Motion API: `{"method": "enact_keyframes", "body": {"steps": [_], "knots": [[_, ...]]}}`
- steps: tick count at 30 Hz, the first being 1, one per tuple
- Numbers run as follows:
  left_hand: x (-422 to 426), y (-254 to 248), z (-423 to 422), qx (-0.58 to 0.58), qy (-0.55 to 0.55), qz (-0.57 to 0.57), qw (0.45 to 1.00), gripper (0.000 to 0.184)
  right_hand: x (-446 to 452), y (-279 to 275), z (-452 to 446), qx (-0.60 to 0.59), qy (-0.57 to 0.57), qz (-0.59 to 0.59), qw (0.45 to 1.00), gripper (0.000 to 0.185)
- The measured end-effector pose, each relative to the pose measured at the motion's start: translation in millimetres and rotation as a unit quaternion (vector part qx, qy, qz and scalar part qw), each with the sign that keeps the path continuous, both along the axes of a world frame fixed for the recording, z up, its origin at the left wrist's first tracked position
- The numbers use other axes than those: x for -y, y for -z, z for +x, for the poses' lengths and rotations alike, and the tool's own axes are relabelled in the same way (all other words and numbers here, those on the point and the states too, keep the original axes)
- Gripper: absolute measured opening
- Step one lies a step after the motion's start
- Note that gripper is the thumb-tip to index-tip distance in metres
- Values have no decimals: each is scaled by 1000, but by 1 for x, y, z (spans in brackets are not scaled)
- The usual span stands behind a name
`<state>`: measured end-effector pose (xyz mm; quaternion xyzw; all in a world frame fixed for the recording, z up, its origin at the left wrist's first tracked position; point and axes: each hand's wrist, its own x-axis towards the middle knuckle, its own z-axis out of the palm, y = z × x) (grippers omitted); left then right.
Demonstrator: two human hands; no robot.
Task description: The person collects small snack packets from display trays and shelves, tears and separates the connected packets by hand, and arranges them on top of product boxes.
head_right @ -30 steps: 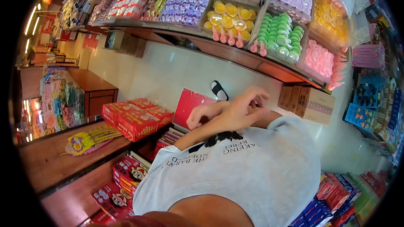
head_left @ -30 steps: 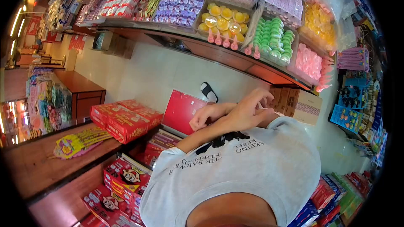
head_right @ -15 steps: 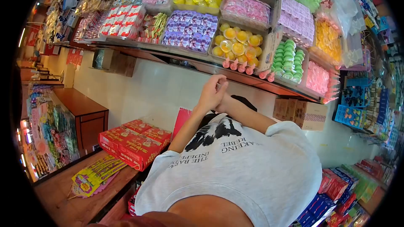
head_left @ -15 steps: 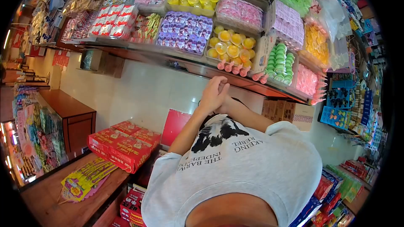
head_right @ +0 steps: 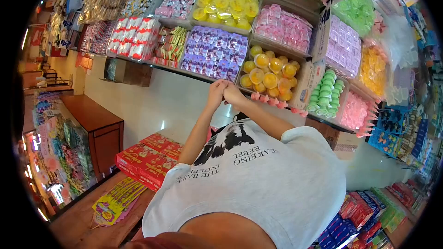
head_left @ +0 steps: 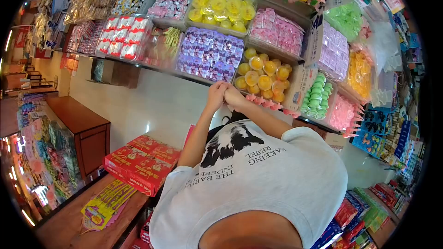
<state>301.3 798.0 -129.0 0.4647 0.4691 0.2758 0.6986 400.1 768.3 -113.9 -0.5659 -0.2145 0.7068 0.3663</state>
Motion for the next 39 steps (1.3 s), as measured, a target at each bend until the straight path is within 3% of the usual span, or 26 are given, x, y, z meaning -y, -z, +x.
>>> {"method": "enact_keyframes", "body": {"steps": [3, 5, 6, 7, 9, 10, 13, 15, 18, 22, 24, 25, 28, 33, 35, 39], "knots": [[-38, 11, 8, -22, 0, -4, 1000, 24, -36, 16, 16, -15, 15, 0, 1000, 21], [-62, 24, 11, -158, 7, 154, 975, 29, -58, 40, 24, 56, -3, 56, 997, 22], [-75, 17, 12, -246, 30, 175, 953, 36, -65, 46, 26, 49, -4, 48, 998, 22], [-85, 18, 14, -252, 32, 168, 953, 36, -71, 51, 27, 139, 23, 91, 986, 23], [-105, 19, 20, -293, 30, 329, 897, 44, -86, 61, 31, 315, 74, 176, 930, 26], [-114, 19, 24, -300, 60, 293, 906, 50, -95, 66, 37, 347, 53, 173, 920, 31], [-129, 26, 40, -344, 42, 366, 864, 52, -115, 78, 44, 289, 105, 174, 935, 37], [-137, 34, 45, -359, 64, 326, 872, 56, -125, 85, 51, 274, 93, 169, 942, 42], [-142, 48, 49, -365, 83, 266, 888, 56, -128, 98, 51, 154, 131, 164, 966, 44], [-144, 46, 53, -366, 50, 261, 892, 56, -133, 108, 54, 249, 116, 205, 939, 41], [-144, 44, 54, -350, 49, 256, 900, 55, -135, 100, 57, -19, 199, 39, 979, 35], [-143, 44, 54, -349, 43, 255, 901, 55, -137, 98, 57, -17, 194, 41, 980, 35], [-137, 41, 55, -299, 58, 200, 931, 46, -145, 69, 58, -51, 338, -32, 939, 22], [-99, 31, 47, -162, -42, 156, 974, 40, -140, 74, 63, -87, 186, -5, 979, 16], [-86, 37, 40, -82, -141, 65, 985, 36, -134, 54, 51, -91, 212, -13, 973, 6], [-48, 19, 10, -5, -338, -82, 938, 32, -108, 47, 23, -137, 67, -4, 988, 10]]}}
